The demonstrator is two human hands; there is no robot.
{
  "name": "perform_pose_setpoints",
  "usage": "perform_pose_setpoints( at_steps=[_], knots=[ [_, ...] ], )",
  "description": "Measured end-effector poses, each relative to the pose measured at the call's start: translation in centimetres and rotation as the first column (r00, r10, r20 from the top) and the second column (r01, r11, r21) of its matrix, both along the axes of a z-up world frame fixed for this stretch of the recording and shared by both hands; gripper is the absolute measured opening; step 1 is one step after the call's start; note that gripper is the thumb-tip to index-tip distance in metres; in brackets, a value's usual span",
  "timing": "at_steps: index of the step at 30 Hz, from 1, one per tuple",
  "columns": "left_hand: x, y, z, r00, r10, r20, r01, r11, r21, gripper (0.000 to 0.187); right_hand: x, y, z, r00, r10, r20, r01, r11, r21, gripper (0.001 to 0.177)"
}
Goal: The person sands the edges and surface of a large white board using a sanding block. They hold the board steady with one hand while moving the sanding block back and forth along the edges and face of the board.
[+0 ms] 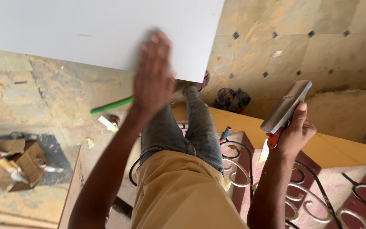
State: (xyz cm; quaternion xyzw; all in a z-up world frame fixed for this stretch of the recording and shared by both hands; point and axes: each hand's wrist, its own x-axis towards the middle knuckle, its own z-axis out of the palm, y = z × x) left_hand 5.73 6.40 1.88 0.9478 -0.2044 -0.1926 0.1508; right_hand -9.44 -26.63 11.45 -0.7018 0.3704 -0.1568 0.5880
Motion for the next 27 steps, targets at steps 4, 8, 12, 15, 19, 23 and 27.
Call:
perform_pose_setpoints(
  at_steps=[4,8,12,15,19,23,27],
  knots=[
    [2.0,2.0,-0.8,0.998,-0.006,0.069,0.001,0.997,0.073,0.072,-1.7,-1.7,1.7,1.000,-0.006,0.004,0.007,0.989,-0.150,0.046],
    [0.4,0.9,-0.9,0.992,-0.043,0.122,0.031,0.995,0.096,0.071,-2.8,-1.9,3.5,0.996,0.001,0.094,0.010,0.993,-0.117,0.049],
    [-4.7,-1.6,-1.2,0.943,-0.302,0.142,0.298,0.953,0.051,0.069,-3.3,0.0,6.9,0.996,-0.047,0.081,0.053,0.996,-0.069,0.048],
    [-11.2,-2.1,-1.5,0.991,-0.126,0.037,0.128,0.856,-0.501,0.064,-3.7,0.8,8.5,0.992,-0.093,0.088,0.098,0.994,-0.052,0.048],
    [-15.2,-4.2,-4.1,0.761,0.360,-0.540,-0.646,0.505,-0.573,0.076,-4.9,0.0,9.1,0.991,-0.110,0.075,0.116,0.989,-0.094,0.056],
    [-10.5,-4.4,-5.8,0.031,0.205,-0.978,-0.961,-0.264,-0.085,0.077,-5.3,-0.3,9.5,0.987,-0.151,0.062,0.154,0.986,-0.055,0.048],
    [-4.4,-4.1,-3.4,0.003,0.048,-0.999,-0.907,-0.421,-0.023,0.073,-5.6,-0.1,10.3,0.984,-0.149,0.100,0.149,0.989,0.003,0.046]
  ],
)
